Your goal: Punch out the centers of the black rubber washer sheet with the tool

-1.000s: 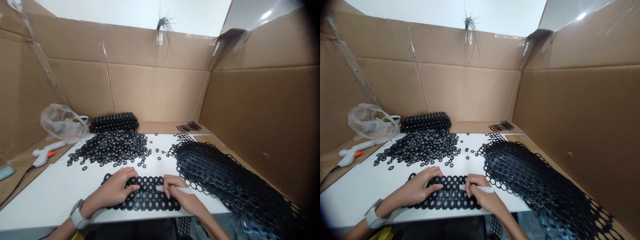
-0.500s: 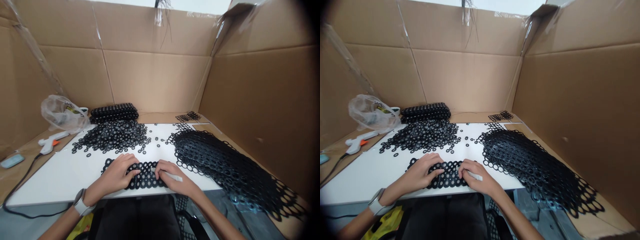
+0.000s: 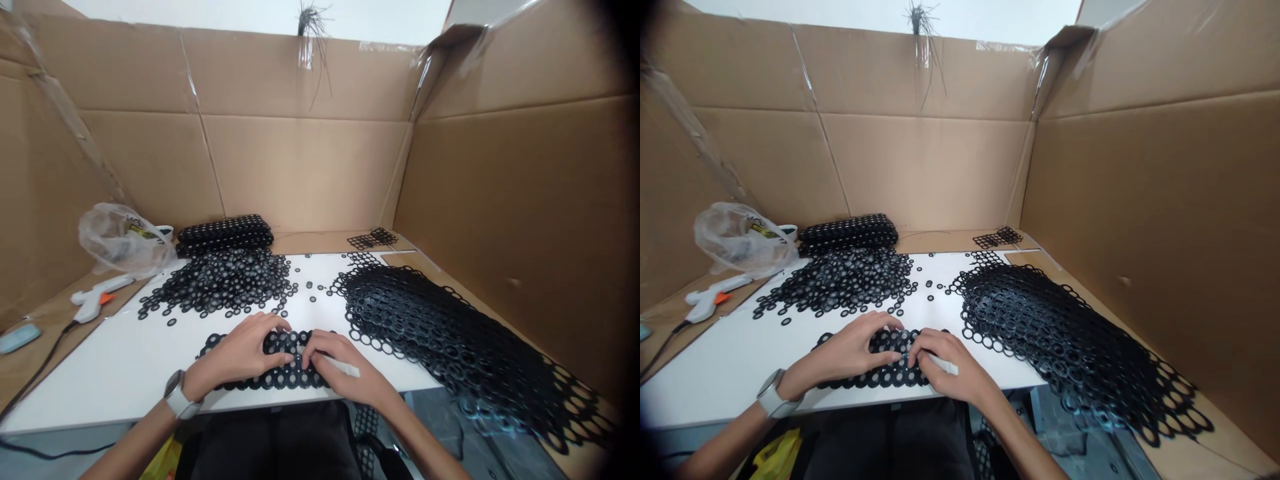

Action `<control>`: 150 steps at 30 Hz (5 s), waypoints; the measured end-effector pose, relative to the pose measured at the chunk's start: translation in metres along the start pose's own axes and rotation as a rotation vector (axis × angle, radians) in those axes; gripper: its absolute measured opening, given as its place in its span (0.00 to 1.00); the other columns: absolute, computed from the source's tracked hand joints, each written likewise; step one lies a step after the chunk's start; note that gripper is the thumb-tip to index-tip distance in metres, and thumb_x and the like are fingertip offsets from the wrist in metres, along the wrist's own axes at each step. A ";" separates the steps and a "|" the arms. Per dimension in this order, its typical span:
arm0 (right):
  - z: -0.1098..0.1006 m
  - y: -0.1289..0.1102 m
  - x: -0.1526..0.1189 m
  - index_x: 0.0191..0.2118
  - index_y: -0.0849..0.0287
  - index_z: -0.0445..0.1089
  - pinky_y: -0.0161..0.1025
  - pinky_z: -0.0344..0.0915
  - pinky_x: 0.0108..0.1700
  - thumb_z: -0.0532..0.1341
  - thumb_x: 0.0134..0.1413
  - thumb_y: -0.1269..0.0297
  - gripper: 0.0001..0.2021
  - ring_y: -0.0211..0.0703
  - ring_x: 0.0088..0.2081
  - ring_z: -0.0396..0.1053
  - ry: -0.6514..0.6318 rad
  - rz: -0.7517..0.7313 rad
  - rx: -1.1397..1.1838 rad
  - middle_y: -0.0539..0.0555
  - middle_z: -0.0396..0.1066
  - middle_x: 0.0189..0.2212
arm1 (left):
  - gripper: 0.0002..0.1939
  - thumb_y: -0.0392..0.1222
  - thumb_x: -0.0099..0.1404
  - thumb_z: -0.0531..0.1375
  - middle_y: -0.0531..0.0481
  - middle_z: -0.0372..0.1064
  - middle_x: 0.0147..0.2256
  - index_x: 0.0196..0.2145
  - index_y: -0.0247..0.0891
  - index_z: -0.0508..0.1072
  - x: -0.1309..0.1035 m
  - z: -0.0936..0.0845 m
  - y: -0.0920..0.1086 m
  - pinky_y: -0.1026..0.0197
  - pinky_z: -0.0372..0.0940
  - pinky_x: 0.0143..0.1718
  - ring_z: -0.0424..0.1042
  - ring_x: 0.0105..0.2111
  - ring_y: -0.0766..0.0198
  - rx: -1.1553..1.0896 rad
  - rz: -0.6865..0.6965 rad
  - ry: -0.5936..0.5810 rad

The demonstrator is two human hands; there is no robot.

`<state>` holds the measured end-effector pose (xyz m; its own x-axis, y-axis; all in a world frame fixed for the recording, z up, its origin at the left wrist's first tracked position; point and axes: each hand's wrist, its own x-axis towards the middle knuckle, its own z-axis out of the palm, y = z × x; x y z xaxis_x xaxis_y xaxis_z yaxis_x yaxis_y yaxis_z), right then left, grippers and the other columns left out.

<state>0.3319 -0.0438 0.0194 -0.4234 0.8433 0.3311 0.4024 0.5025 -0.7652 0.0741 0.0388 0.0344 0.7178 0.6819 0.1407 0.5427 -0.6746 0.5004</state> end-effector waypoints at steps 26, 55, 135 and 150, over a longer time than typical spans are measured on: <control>-0.006 0.004 -0.011 0.28 0.57 0.70 0.34 0.60 0.36 0.55 0.54 0.79 0.12 0.37 0.31 0.70 0.193 0.048 0.000 0.47 0.72 0.28 | 0.19 0.61 0.71 0.66 0.48 0.75 0.41 0.43 0.42 0.79 0.024 0.030 -0.009 0.53 0.63 0.50 0.72 0.45 0.52 -0.212 -0.031 -0.048; -0.002 0.005 -0.014 0.28 0.57 0.65 0.37 0.55 0.32 0.52 0.58 0.79 0.12 0.38 0.27 0.65 0.301 -0.086 -0.129 0.48 0.68 0.26 | 0.13 0.54 0.73 0.66 0.50 0.79 0.47 0.46 0.44 0.79 0.024 0.026 -0.004 0.55 0.67 0.55 0.76 0.50 0.53 -0.362 -0.055 -0.007; -0.014 0.011 -0.030 0.30 0.56 0.64 0.40 0.53 0.34 0.51 0.64 0.77 0.12 0.41 0.32 0.67 0.233 -0.046 -0.353 0.50 0.68 0.29 | 0.10 0.50 0.67 0.71 0.49 0.80 0.41 0.40 0.43 0.80 0.053 0.047 0.015 0.51 0.62 0.51 0.75 0.45 0.50 -0.218 0.009 0.045; -0.011 0.010 -0.024 0.31 0.57 0.63 0.41 0.50 0.34 0.51 0.63 0.78 0.12 0.44 0.34 0.65 0.114 -0.081 -0.500 0.52 0.66 0.31 | 0.08 0.45 0.65 0.73 0.53 0.77 0.37 0.35 0.41 0.80 0.054 0.045 0.013 0.57 0.61 0.49 0.74 0.42 0.56 -0.414 0.023 0.027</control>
<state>0.3547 -0.0566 0.0100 -0.3899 0.7991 0.4576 0.7225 0.5736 -0.3859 0.1394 0.0537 0.0103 0.7131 0.6789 0.1752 0.3013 -0.5223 0.7977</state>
